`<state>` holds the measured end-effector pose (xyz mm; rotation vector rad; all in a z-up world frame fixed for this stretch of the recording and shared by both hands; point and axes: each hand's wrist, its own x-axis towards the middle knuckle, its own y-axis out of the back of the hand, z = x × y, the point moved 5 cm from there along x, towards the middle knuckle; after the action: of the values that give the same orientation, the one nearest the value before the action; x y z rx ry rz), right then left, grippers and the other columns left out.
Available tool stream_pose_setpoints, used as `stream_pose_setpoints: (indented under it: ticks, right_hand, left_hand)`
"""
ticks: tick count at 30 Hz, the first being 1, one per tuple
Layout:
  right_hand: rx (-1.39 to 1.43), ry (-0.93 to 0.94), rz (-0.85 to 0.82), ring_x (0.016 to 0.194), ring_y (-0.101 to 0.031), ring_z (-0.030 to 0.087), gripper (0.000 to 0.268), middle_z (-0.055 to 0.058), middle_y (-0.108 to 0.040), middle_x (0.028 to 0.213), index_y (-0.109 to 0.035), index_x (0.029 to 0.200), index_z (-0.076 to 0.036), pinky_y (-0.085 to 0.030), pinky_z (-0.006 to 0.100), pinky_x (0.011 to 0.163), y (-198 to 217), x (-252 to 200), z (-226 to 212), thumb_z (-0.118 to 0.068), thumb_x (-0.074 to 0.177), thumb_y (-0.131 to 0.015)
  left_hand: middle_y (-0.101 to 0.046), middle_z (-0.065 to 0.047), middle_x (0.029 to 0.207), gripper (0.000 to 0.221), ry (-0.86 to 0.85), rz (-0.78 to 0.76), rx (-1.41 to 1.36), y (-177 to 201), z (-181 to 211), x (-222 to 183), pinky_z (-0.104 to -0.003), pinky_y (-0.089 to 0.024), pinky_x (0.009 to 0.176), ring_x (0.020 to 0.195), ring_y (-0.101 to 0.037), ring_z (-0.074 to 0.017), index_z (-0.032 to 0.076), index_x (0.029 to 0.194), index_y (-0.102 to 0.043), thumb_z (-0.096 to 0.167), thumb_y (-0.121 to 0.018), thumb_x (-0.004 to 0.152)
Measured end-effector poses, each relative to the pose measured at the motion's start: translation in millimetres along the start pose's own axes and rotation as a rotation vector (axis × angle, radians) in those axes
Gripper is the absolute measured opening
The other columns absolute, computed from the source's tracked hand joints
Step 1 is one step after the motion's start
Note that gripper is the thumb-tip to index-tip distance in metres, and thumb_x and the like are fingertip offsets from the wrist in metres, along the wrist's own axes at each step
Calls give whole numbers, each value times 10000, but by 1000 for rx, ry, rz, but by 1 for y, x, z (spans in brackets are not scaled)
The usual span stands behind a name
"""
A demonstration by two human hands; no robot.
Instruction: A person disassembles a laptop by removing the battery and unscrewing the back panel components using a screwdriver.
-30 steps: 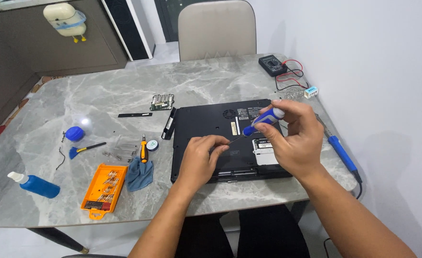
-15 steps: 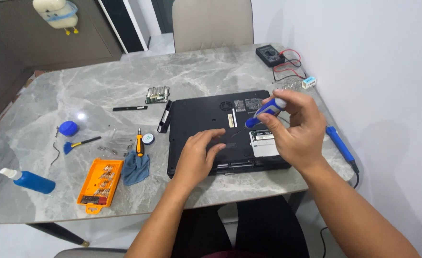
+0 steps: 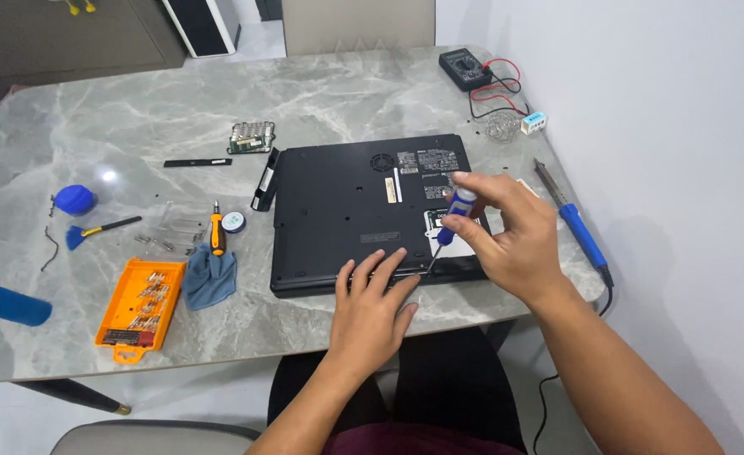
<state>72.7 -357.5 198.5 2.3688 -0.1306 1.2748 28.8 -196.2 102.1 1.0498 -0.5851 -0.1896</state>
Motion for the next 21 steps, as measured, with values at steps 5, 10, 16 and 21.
stream_pose_setpoints:
  ticks: [5, 10, 16, 21]
  right_hand:
    - [-30, 5, -23, 620, -631, 273, 372, 145, -668, 826, -670, 1122, -24, -527, 382, 616, -2, -6, 3, -63, 774, -795]
    - [-46, -5, -25, 619, -615, 248, 337, 108, -669, 823, -681, 1114, -62, -515, 371, 634, -7, -11, 4, -112, 796, -781]
    - [-57, -36, -50, 609, -625, 257, 362, 116, -688, 830, -681, 1121, -77, -512, 373, 617, -9, -14, 7, -80, 774, -786]
    - [-55, -38, -36, 611, -626, 264, 349, 119, -700, 863, -674, 1115, -73, -510, 379, 608, -8, -15, 8, -72, 782, -782]
  left_hand:
    - [-490, -149, 1364, 288, 7, 42, 30, -7, 0, -1, -613, -168, 1051, 1298, -369, -382, 114, 1132, -671, 194, -628, 859]
    - [-505, -126, 1348, 249, 13, 71, 69, -10, -1, -1, -604, -180, 1056, 1299, -381, -366, 133, 1109, -682, 192, -601, 881]
    - [-509, -117, 1343, 230, 25, 51, 71, -10, -2, 1, -606, -177, 1053, 1299, -377, -355, 143, 1083, -699, 180, -583, 887]
    - [-500, -118, 1350, 236, 23, 45, 83, -12, -2, 0, -614, -174, 1055, 1305, -369, -358, 142, 1090, -697, 176, -579, 889]
